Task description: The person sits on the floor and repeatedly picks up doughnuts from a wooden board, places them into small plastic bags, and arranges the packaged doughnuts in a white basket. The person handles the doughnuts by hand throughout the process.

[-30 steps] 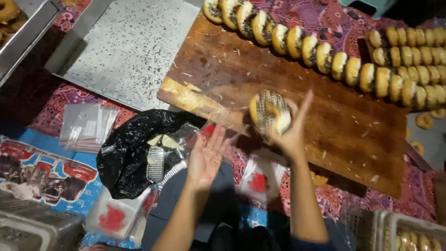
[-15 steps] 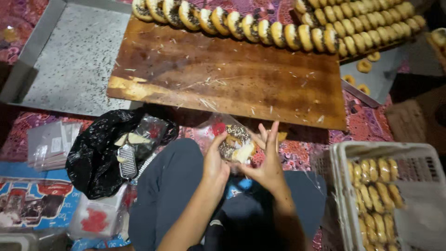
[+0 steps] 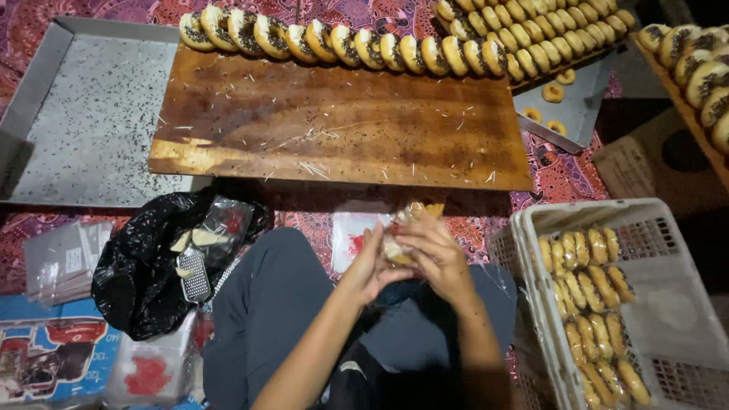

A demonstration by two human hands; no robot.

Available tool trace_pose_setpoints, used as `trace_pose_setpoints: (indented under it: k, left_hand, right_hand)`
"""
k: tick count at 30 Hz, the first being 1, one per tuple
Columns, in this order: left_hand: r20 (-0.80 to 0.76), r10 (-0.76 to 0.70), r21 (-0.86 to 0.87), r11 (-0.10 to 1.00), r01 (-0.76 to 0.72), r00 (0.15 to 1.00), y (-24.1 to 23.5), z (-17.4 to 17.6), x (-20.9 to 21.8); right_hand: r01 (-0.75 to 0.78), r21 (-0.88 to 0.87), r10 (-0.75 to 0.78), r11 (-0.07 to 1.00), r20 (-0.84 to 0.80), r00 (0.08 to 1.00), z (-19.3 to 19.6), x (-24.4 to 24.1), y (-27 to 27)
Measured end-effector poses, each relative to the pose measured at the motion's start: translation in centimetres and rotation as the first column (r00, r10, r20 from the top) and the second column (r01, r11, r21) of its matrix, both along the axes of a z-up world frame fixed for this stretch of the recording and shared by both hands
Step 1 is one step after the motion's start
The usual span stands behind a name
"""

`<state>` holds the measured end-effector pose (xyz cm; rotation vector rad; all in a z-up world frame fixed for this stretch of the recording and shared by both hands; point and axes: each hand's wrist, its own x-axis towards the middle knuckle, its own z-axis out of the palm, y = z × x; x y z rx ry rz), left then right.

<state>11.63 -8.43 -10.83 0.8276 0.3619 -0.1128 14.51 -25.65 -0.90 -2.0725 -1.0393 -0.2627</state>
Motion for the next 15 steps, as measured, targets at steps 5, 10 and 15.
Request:
trace_pose_setpoints:
  k: [5,10,15]
  left_hand:
    - [0.616,-0.282,0.688,0.647,-0.328,0.736,-0.1,3.0,-3.9]
    - [0.253,-0.063,0.418,0.907,-0.05,0.966,-0.2,7.4,-5.1]
    - [0.12,-0.495,0.927,0.366,0.082,0.86,-0.5,13.5,-9.7]
  right_hand:
    - [0.301,-0.135,-0.326,0.944,-0.517,0.791,3.3,-0.4,-1.1]
    - [0.163,-0.091,-0.15,0.983,0.13,0.98,6.9,-3.5,-1.7]
    - [-0.162,-0.415,0.284,0.895,0.249,0.926,7.7,-3.7,-3.7]
